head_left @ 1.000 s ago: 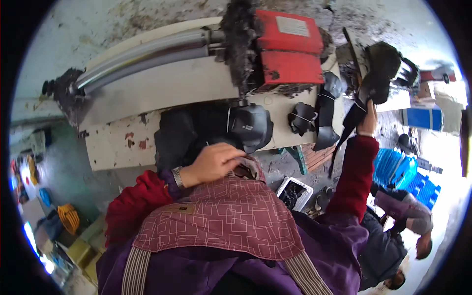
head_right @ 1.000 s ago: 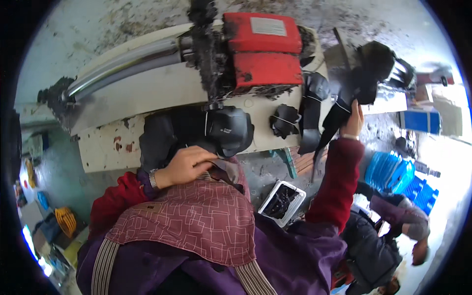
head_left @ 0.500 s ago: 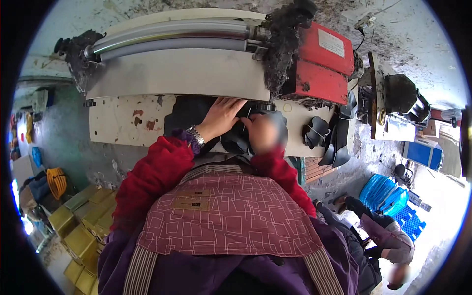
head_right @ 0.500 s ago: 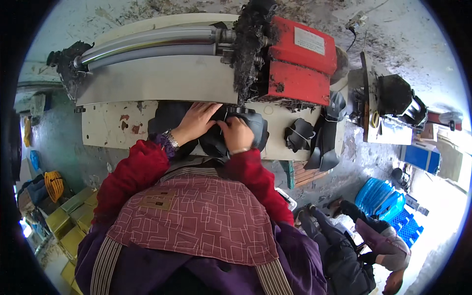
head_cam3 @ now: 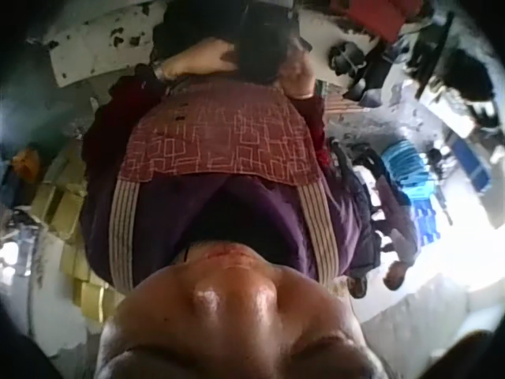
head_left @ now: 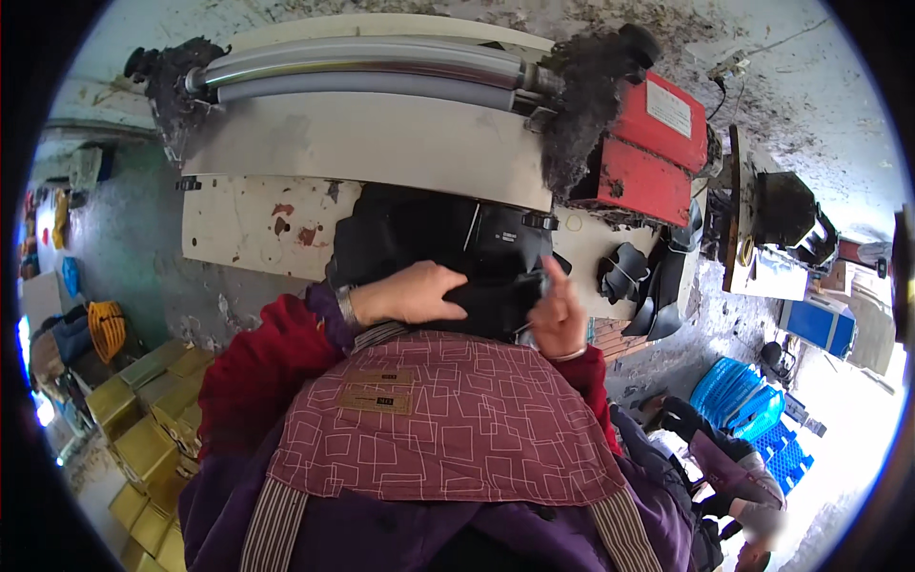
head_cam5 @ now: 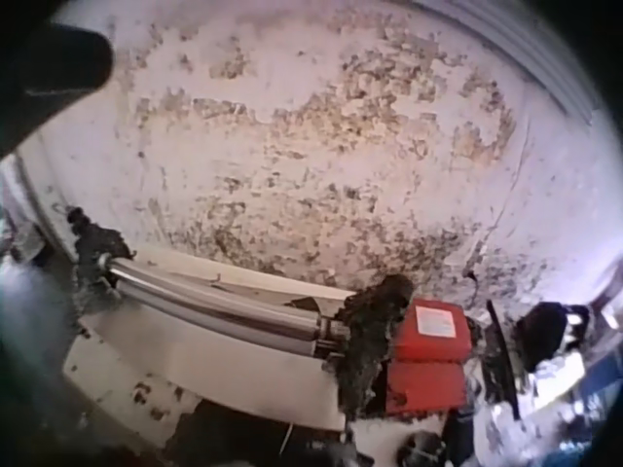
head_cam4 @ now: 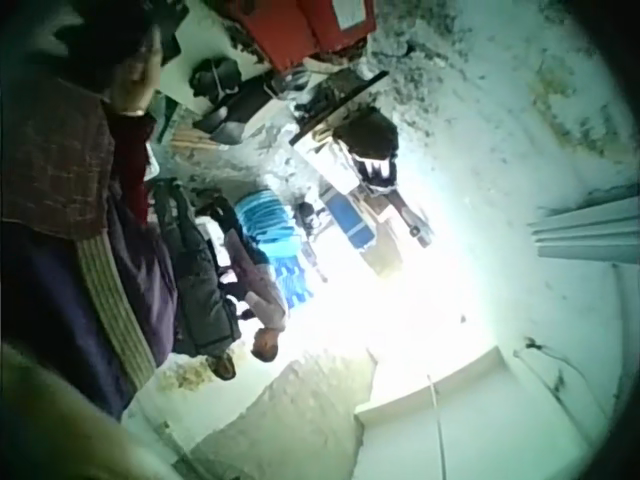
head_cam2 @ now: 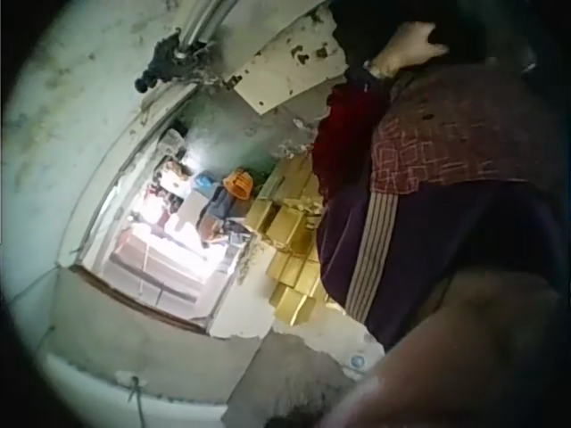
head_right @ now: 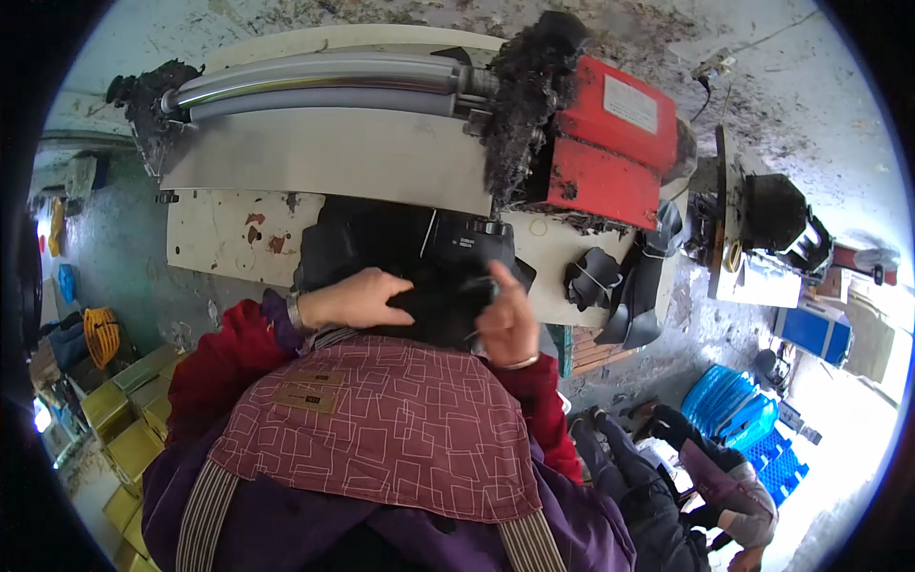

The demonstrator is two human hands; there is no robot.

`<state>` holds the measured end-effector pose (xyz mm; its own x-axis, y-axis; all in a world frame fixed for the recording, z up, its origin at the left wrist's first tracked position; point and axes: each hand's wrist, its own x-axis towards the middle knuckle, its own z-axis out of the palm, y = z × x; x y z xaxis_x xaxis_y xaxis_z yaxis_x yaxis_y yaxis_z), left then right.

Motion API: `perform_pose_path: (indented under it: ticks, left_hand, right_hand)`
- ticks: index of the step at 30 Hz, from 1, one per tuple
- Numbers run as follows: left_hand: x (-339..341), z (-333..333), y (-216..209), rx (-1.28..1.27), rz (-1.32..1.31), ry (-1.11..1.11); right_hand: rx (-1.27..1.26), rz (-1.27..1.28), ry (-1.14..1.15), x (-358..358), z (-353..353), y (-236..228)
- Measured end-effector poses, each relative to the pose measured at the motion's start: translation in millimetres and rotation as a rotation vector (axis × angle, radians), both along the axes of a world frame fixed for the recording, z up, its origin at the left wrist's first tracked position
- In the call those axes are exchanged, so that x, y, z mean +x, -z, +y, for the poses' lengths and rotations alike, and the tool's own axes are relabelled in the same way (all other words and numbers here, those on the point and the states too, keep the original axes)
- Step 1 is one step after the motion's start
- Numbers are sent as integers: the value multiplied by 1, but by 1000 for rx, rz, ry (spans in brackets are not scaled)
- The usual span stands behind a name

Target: The person repeatedly feeds black shoe parts through a roller machine to smooth or flatten them. They retrieve parts from a nearby pile, run them through the machine, and place them back. The person also fetches water from a tap and pours it onto the machine's rollers.

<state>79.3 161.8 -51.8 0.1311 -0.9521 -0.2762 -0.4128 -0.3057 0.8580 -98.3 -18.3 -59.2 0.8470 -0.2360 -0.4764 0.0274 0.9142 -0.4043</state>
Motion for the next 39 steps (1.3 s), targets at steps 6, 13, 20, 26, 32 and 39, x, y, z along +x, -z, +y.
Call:
perform_pose_path:
  ticks: [6, 13, 20, 26, 32, 39]
  left_hand:
    - [-1, 2, -50, -43, -254, 131]
    - [-7, 2, -43, -115, -315, 262]
    - [-21, 7, -63, -182, -408, 323]
    - [-8, 11, -60, -84, -298, 308]
    - [-11, 2, -51, -73, -241, 362]
    - [50, 80, -44, 264, 99, 10]
  right_hand:
    - [83, 123, 313, -28, -34, 37]
    - [-912, 143, -341, 21, 5, -16]
    - [-1037, 608, -1022, -3, -44, 35]
    - [-1275, 659, -498, -57, -60, 39]
    - [-1740, -437, -1005, 51, 17, -71]
    - [-1465, 100, -1392, 37, -34, -21]
